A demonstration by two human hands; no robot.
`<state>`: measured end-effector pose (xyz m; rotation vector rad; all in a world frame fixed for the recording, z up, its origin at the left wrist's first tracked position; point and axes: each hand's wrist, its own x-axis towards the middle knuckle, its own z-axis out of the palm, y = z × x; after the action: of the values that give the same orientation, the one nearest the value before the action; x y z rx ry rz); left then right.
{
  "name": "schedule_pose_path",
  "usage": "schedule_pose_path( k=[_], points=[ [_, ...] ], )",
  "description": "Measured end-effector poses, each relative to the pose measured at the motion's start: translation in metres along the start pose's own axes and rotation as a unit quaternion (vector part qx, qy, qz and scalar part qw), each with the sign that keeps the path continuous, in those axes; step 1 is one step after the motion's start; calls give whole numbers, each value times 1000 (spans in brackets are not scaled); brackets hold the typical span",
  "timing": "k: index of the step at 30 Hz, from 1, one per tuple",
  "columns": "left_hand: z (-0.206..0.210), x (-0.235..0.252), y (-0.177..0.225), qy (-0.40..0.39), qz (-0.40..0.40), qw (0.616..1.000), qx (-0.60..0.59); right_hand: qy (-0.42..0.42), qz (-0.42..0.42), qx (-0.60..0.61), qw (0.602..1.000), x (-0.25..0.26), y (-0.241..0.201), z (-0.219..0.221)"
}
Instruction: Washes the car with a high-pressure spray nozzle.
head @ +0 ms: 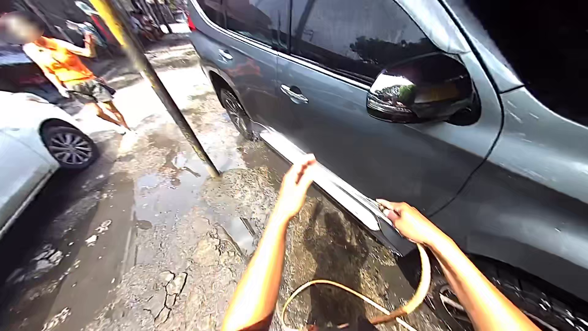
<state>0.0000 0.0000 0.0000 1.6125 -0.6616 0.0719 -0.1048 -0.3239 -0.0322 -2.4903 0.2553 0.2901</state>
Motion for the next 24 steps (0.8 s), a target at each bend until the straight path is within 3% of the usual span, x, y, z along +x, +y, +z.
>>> schedule_pose_path(
  k=[2,3,6,8,9,13,19,24],
  points=[
    [22,17,-89,24,-243,969,-17,6,-17,-37,999,-7,-15,-7],
    [27,25,-118,38,-327,944,-28,14,-26,-50,998,-12,-24,-9],
    [42,61,-166,162,-425,872,-182,26,-56,-82,995,-27,-48,-19],
    [50,85,-168,258,-430,809,-308,24,-77,-106,991,-35,-61,-23],
    [57,94,-167,294,-413,801,-318,23,-86,-115,989,-39,-65,-23],
    [84,112,-167,355,-352,832,-240,26,-91,-125,988,-48,-66,-32],
    [106,96,-185,309,-447,828,-137,32,-52,-129,990,-48,-47,-37],
    [101,74,-217,264,-428,860,-84,20,-29,-127,991,-46,-31,-33]
  ],
)
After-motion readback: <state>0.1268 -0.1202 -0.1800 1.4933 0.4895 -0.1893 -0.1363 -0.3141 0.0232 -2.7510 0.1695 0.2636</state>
